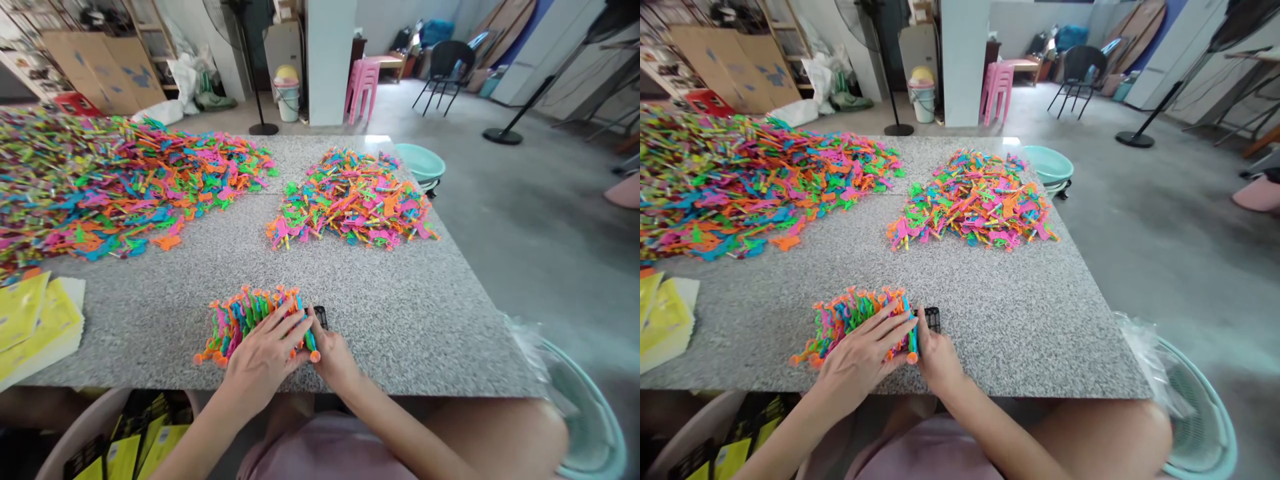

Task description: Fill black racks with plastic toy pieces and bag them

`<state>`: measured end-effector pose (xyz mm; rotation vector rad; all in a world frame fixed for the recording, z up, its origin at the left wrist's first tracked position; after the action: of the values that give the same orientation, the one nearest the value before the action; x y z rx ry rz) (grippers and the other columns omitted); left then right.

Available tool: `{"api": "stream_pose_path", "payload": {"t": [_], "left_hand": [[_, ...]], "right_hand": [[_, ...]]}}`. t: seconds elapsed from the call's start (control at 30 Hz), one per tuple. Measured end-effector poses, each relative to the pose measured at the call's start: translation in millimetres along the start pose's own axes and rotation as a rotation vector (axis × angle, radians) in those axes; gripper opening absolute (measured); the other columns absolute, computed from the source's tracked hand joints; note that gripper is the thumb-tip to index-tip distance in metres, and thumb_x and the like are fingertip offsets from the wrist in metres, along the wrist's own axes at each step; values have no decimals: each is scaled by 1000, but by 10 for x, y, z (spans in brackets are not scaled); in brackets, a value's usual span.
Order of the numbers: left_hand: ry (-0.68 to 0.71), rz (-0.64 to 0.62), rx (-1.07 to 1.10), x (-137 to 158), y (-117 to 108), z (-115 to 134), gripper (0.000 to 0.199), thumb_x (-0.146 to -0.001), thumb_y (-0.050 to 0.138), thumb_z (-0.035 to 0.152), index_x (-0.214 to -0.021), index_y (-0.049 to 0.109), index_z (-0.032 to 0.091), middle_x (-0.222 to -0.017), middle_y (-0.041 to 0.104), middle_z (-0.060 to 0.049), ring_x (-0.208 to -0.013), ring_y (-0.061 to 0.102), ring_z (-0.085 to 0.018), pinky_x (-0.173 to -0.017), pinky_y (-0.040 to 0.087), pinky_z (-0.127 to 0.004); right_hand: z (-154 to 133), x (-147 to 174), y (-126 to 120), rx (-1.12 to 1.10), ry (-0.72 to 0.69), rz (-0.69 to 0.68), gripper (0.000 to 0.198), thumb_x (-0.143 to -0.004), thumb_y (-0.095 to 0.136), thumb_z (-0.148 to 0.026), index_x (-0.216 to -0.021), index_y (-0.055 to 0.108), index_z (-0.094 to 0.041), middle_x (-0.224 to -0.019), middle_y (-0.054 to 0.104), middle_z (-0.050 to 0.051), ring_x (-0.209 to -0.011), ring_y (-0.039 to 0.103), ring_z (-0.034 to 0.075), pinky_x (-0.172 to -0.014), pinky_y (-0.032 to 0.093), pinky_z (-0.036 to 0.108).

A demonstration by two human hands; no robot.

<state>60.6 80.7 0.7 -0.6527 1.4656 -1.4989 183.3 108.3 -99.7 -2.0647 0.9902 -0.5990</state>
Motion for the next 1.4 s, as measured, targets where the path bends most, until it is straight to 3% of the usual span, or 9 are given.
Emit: {"api": "stream_pose_path", "payload": {"t": [0.13, 0.33, 0.47, 0.63, 0.73, 0.87, 1.0, 1.17, 1.4], "left_hand": [[19, 20, -6, -2, -33, -2, 50, -98, 46, 41, -144, 42, 19, -132, 63, -7, -135, 47, -24, -104, 49, -40], [-45, 23, -9, 6, -45, -11, 65, -98, 38, 51, -150, 28, 13, -136, 59, -13, -135, 47, -24, -102, 50, -38], [5, -17, -32, -7, -9, 18, 66, -89, 54, 55, -143, 41, 18, -133, 61, -10, -132, 49, -29, -102, 50, -43], [10, -3, -87, -26, 67, 27, 31, -92, 58, 44, -109, 64, 19, -118, 68, -5, -129, 51, -28, -101, 51, -43], [9, 13, -120, -22, 125, 14, 31, -93, 57, 44, -112, 63, 21, -119, 67, -4, -128, 52, -26, -98, 53, -42], [13, 76, -149, -6, 137, -3, 37, -92, 56, 49, -116, 62, 22, -120, 67, -3, -122, 57, -26, -93, 55, -41], [4, 98, -114, 13, 102, -2, 36, -90, 59, 48, -116, 62, 23, -122, 67, -3, -124, 55, -25, -93, 55, -39], [-18, 90, -60, 7, 61, 25, 32, -91, 58, 46, -113, 63, 23, -123, 65, -3, -126, 54, -25, -95, 55, -39], [9, 70, -40, -11, 12, 14, 31, -97, 48, 40, -115, 64, 20, -124, 65, -6, -128, 51, -27, -100, 51, -43]], "right_hand": [[51, 98, 40, -74, -9, 82, 87, -78, 43, -3, -156, 4, -11, -108, 70, 16, -85, 69, 24, -75, 56, 36], [-56, 7, -37, 48, 27, -59, 89, -79, 44, -2, -156, 1, -12, -103, 70, 16, -84, 68, 23, -76, 56, 36], [-170, -18, 10, 90, 11, -80, 88, -78, 47, -4, -155, 5, -11, -109, 68, 17, -87, 68, 24, -77, 55, 35], [16, -70, -96, -29, -39, -155, 77, -78, 53, -5, -151, 28, -14, -100, 71, 12, -80, 68, 20, -69, 53, 28], [242, -484, -454, -87, -103, -257, 64, -75, 67, -13, -136, 50, -19, -95, 72, 5, -79, 68, 18, -72, 52, 25], [451, -1428, -1123, 298, 133, 258, 59, -84, 62, -16, -140, 45, -14, -127, 59, 17, -113, 58, 26, -91, 46, 33], [436, -1973, -1219, 554, 117, 266, 39, -86, 52, -5, -124, 60, -15, -117, 63, 14, -110, 56, 22, -91, 42, 29], [780, -1409, -1189, 602, 203, 250, 28, -92, 43, -9, -90, 70, -14, -96, 67, 14, -104, 55, 25, -88, 40, 33], [1123, -377, -1203, 465, 443, 169, 25, -79, 53, -1, -97, 65, -12, -93, 68, 12, -86, 64, 22, -72, 41, 28]]}}
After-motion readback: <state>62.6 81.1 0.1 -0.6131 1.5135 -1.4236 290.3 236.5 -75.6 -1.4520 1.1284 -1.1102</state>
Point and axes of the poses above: each hand's wrist, its own x-axis away from the middle knuckle, its own y-axis out of the palm, z = x × y, the point moved 4 cm from there along -x, towards the middle knuckle
